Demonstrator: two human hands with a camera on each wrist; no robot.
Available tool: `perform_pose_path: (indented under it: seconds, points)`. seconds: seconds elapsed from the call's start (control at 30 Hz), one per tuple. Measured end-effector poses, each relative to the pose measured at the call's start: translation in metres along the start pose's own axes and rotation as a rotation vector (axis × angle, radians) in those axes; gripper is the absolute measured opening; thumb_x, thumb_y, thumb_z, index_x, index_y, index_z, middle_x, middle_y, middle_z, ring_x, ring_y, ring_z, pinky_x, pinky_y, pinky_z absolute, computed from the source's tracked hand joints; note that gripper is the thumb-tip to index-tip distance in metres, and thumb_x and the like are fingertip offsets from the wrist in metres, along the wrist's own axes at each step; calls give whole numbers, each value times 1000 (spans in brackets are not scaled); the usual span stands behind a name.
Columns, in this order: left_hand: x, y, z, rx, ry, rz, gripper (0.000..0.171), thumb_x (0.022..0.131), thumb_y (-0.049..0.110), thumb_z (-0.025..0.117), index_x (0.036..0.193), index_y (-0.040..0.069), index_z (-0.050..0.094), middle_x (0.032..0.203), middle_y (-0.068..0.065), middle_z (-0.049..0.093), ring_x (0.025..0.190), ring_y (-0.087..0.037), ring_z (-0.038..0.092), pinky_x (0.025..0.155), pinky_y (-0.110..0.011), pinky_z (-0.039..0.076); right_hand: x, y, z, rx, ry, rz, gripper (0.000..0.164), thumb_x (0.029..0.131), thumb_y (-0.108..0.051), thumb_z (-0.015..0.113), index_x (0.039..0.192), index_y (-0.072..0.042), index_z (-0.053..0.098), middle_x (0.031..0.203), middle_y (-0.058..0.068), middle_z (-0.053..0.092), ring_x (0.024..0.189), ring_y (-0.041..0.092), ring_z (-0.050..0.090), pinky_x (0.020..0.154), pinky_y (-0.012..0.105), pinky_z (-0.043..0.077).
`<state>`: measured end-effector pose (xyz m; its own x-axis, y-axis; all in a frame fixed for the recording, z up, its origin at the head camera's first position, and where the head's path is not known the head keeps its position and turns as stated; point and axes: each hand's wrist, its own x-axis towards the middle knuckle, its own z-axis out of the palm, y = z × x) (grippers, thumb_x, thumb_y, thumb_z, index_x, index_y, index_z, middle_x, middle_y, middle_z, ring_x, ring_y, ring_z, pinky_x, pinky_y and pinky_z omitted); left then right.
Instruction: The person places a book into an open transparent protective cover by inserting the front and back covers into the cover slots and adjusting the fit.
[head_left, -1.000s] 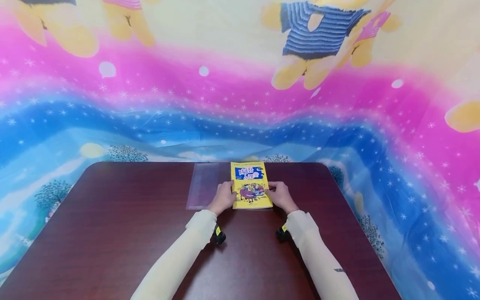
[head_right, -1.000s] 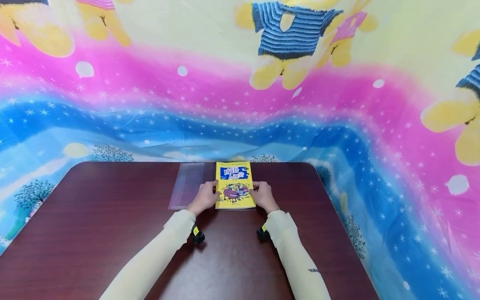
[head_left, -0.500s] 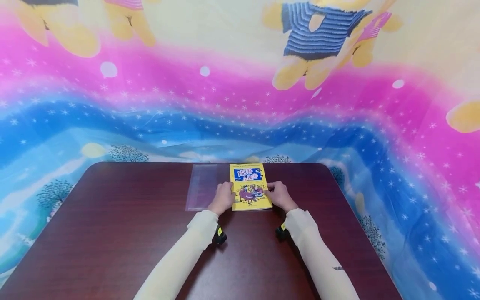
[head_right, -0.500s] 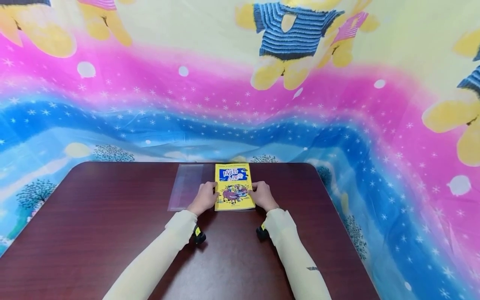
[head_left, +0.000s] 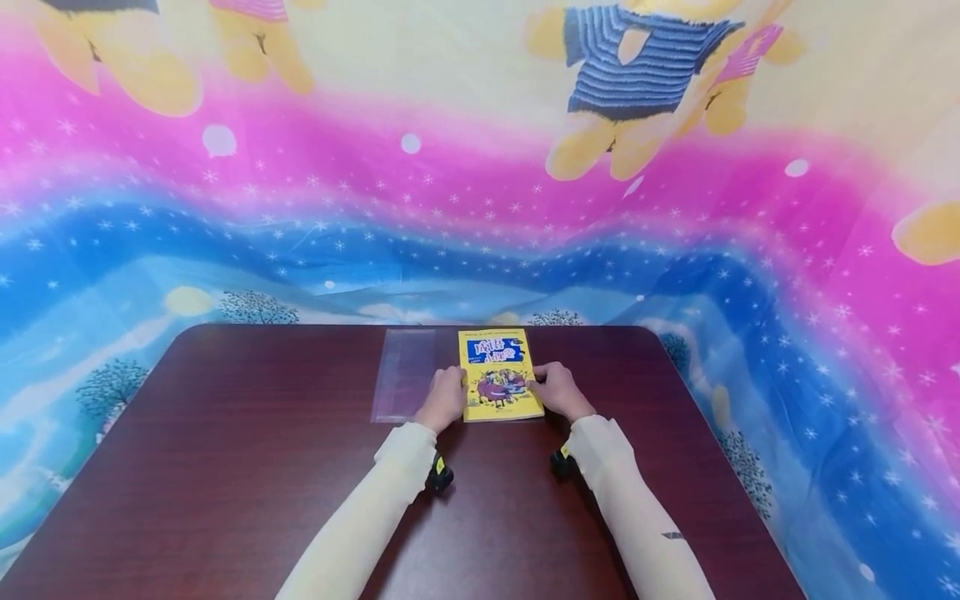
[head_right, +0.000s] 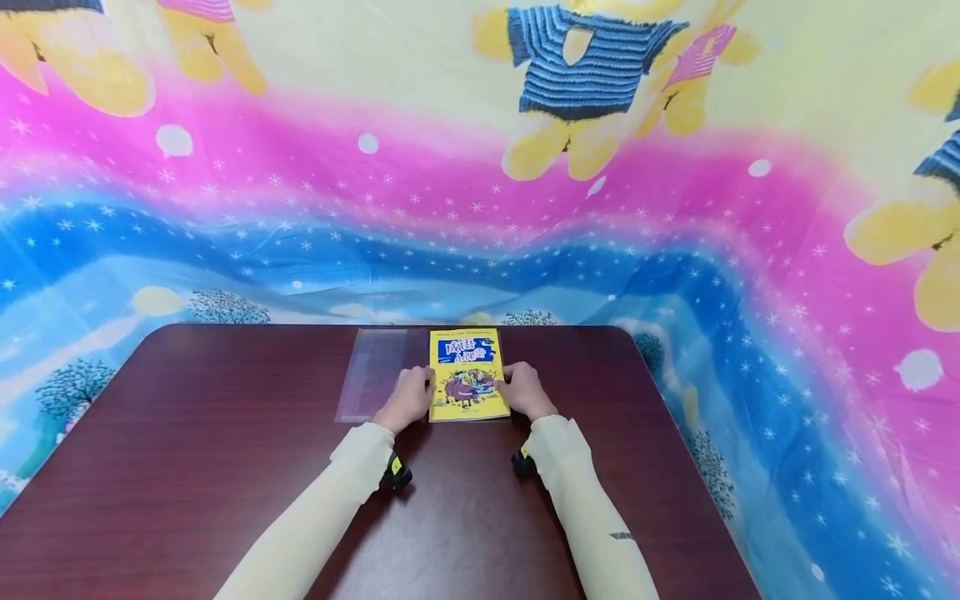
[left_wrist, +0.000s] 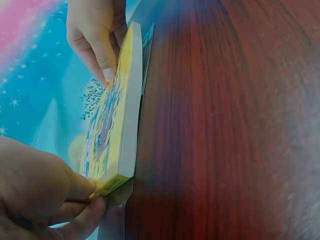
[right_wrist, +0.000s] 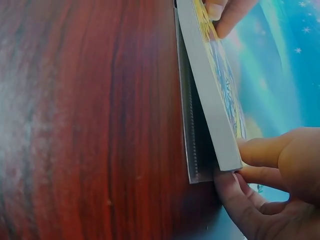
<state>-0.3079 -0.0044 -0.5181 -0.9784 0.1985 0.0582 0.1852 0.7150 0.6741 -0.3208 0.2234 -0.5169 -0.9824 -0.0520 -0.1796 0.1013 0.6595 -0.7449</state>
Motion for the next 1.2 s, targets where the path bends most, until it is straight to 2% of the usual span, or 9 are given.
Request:
perform_pose_path:
  seconds: [0.1,0.27,0.4,0.6,0.77,0.87,1.0,1.1,1.2]
  points:
    - [-2,-1,1,49,48,34,24,100,1,57,76,3,59,66,-7,51,62,-20,49,56,-28,41,0,-1,-1,2,-17,-4,37,102,-14,63,136,1,63,109,15,74,78,18,71,79,34,62]
    - [-6,0,4,106,113,88,21,98,1,60,77,3,63,65,-7,55,64,-21,50,59,-31,44,2,1,-2,-3,-21,-16,39,102,-15,62,138,0,62,109,14,73,78,18,70,78,33,62]
    - [-10,2,6,140,123,68,16,98,0,58,84,0,66,68,-10,57,69,-24,54,63,-34,48,2,4,-1,-7,-18,-32,41,103,-15,61,141,0,60,109,15,74,79,17,71,76,33,62]
    - [-11,6,13,300,118,90,10,92,-3,63,96,-9,70,89,-20,68,83,-32,57,75,-40,55,1,8,0,1,0,-49,45,102,-17,62,144,0,56,112,15,73,79,16,71,76,32,61]
    - [-9,7,12,392,109,120,8,90,-3,66,96,-8,70,93,-20,69,86,-31,57,83,-39,51,0,4,-2,8,-13,-64,43,102,-17,62,142,1,58,110,14,73,79,17,71,77,34,61]
    - [-7,6,10,372,100,124,7,89,-4,66,94,-7,70,90,-19,69,86,-31,57,84,-41,49,0,2,-4,-7,-15,-65,43,102,-17,63,140,1,59,110,15,73,80,17,71,79,34,61]
    - [-4,4,5,268,96,103,7,91,-3,65,93,-5,72,86,-16,70,85,-30,55,82,-41,50,2,-1,-6,-23,-11,-55,47,102,-19,64,142,4,56,113,17,72,80,17,71,81,36,61]
    - [-2,1,0,224,83,118,10,94,-2,63,91,-3,72,87,-14,70,87,-29,56,88,-41,48,3,-3,-9,-39,-14,-52,57,102,-23,62,148,7,47,120,22,69,82,18,70,84,39,61]
    - [0,-3,-6,198,64,173,13,96,-1,62,88,-3,72,95,-16,72,96,-32,61,100,-44,46,5,-5,-12,-51,-8,-63,69,102,-27,61,155,7,34,129,24,63,85,19,69,86,39,60]
